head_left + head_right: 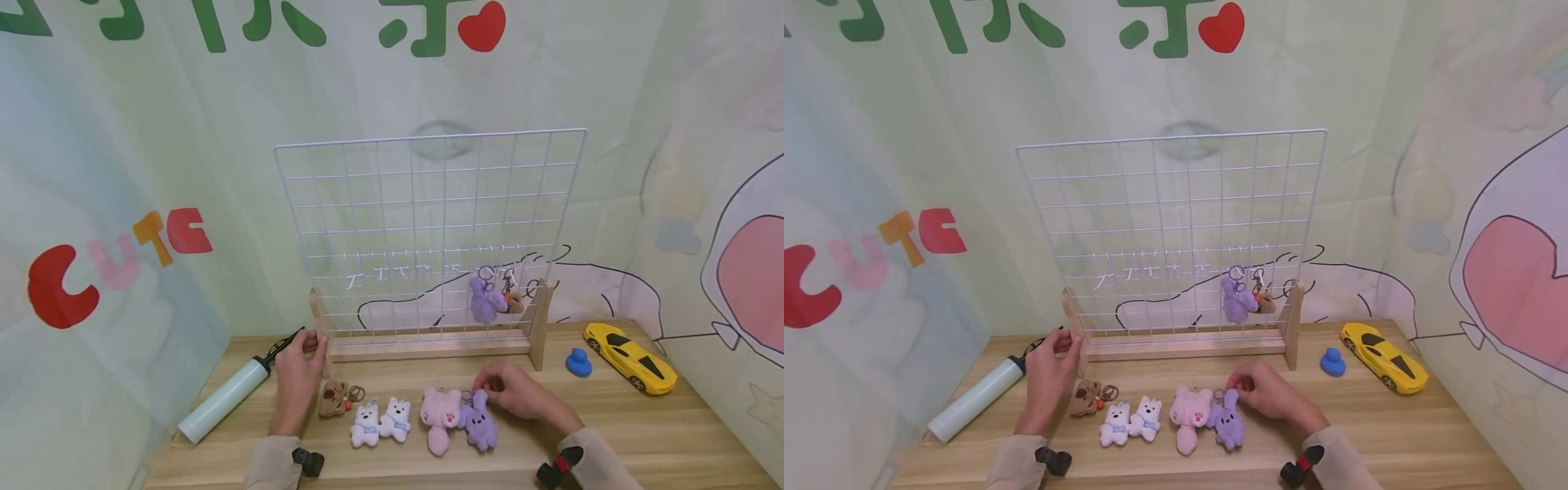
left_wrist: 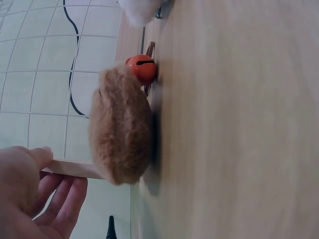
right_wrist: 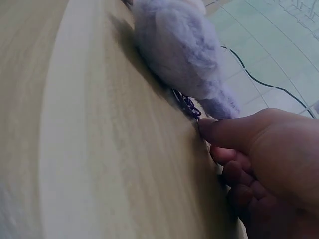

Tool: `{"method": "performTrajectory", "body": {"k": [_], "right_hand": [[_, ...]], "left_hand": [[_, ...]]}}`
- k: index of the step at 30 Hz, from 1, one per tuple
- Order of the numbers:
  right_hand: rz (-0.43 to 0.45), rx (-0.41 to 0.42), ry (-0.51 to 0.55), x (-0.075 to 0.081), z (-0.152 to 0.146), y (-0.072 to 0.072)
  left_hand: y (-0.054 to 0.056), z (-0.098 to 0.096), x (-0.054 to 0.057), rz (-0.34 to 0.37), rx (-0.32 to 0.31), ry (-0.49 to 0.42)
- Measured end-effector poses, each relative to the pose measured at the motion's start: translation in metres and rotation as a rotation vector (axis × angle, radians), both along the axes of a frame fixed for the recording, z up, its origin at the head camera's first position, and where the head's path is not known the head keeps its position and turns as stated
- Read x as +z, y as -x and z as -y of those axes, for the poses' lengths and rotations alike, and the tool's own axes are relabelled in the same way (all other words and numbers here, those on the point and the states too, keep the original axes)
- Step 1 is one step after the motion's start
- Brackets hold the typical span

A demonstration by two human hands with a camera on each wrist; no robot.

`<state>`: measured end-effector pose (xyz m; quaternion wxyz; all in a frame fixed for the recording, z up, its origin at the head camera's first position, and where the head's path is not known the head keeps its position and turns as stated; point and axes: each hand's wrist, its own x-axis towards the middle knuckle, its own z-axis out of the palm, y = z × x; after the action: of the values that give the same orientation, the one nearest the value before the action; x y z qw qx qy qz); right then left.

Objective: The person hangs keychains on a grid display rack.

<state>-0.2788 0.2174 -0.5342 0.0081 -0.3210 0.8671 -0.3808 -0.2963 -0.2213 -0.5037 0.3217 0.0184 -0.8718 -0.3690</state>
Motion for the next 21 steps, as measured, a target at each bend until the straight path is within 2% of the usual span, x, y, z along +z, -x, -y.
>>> {"method": "performTrajectory", "body": {"k": [4, 7, 11, 15, 18, 21], "right_hand": [[0.003, 0.004, -0.008, -0.002, 0.002, 0.0], [0.019, -0.042, -0.021, -0.002, 0.004, 0.001], [0.092, -0.123, -0.046, 0.002, 0.007, 0.001], [0.175, -0.167, -0.049, 0.007, 0.01, 0.0], [0.183, -0.16, -0.053, 0.011, 0.013, -0.002], [0.154, -0.115, -0.059, 0.013, 0.015, -0.005]], "left_hand": [[0.0, 0.0, 0.0, 0.006, 0.002, -0.001], [0.0, 0.001, -0.001, 0.014, 0.005, -0.003], [0.0, 0.001, -0.001, 0.033, 0.001, -0.009], [0.0, 0.002, -0.002, 0.042, -0.009, -0.014], [0.001, 0.002, -0.001, 0.037, -0.012, -0.016], [0.001, 0.002, -0.002, 0.037, -0.009, -0.016]]}}
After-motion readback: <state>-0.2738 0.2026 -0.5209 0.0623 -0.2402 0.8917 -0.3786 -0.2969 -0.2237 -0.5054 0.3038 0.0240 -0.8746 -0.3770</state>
